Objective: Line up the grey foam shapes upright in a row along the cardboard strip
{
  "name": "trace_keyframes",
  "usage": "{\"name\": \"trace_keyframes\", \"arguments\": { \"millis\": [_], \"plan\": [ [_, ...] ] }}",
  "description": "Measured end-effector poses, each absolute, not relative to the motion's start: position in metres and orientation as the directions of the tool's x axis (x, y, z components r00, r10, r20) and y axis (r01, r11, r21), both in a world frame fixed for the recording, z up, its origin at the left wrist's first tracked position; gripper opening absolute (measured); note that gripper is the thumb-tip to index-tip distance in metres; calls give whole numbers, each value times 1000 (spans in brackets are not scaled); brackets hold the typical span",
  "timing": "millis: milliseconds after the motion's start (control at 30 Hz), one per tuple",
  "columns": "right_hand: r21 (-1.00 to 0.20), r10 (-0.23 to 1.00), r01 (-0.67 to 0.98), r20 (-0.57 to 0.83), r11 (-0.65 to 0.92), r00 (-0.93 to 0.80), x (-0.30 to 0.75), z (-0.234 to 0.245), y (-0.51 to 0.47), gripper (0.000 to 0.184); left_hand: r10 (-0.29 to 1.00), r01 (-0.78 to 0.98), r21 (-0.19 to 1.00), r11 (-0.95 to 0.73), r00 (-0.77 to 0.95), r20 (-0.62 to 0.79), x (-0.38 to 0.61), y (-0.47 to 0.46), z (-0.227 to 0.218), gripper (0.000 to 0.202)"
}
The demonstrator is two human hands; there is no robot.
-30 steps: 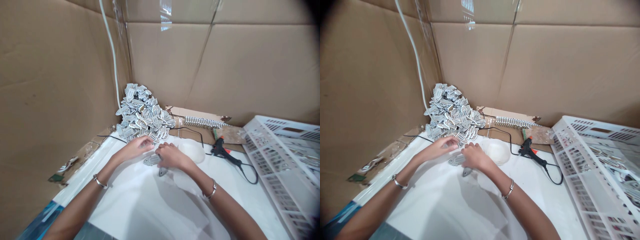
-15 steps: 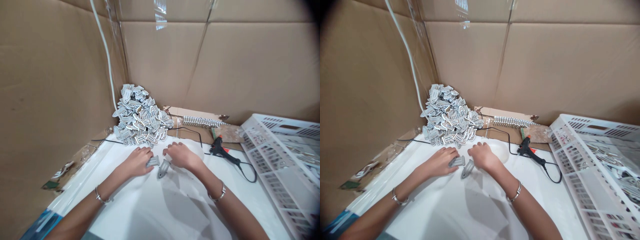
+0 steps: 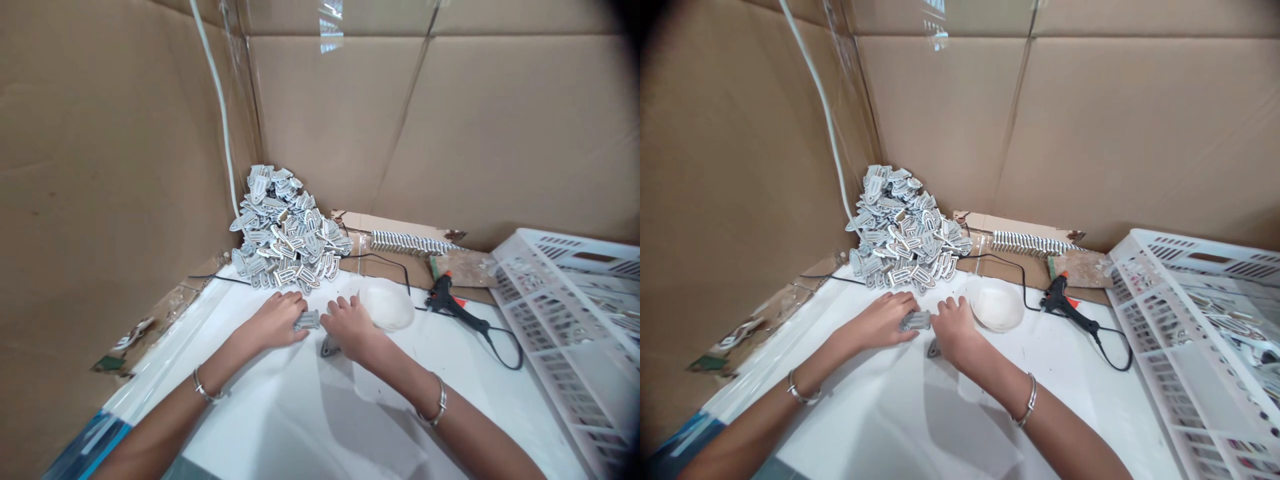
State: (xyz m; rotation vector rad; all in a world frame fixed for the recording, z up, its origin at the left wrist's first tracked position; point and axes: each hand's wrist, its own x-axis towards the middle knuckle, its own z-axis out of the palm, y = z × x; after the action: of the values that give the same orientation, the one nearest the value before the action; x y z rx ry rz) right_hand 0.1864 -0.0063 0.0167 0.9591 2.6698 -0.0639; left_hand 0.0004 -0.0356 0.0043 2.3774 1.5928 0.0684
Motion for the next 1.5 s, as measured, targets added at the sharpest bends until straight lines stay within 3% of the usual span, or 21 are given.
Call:
{"name": "trace_keyframes", "arguments": {
  "millis": [100, 233, 367, 433, 567, 1100, 1300, 1500],
  "plan": [
    [69, 611, 628, -335, 775, -717, 187, 23, -4, 27, 939, 856, 444, -265, 333, -82, -9, -34, 13, 53],
    [-18, 530, 584, -398, 812, -749, 198, 52, 6, 14, 988, 717, 683, -141, 142, 55, -21, -30, 25, 51],
    [-110, 557, 588, -224, 801, -800, 199, 64, 14, 15, 987, 619, 772, -146, 44, 152, -25, -25, 28, 44],
    [-97, 569, 582, -135, 807, -811, 191, 58, 14, 15, 983, 604, 779, -168, 50, 174, -26, -23, 26, 42],
    [-80, 478, 480, -42, 874, -877, 174, 34, 10, 19, 982, 594, 785, -176, 56, 178, -27, -20, 19, 40],
    [-104, 489, 494, -72, 863, -869, 173, 18, 14, 22, 983, 649, 740, -176, 69, 173, -32, -15, 10, 38],
    [-207, 567, 548, 43, 810, -822, 190, 53, 16, 29, 970, 696, 692, -192, 29, 240, -30, -16, 13, 37],
    [-278, 700, 643, 305, 714, -646, 247, 111, 26, 20, 918, 803, 489, -341, 172, 358, -1, 8, 18, 26]
  ]
}}
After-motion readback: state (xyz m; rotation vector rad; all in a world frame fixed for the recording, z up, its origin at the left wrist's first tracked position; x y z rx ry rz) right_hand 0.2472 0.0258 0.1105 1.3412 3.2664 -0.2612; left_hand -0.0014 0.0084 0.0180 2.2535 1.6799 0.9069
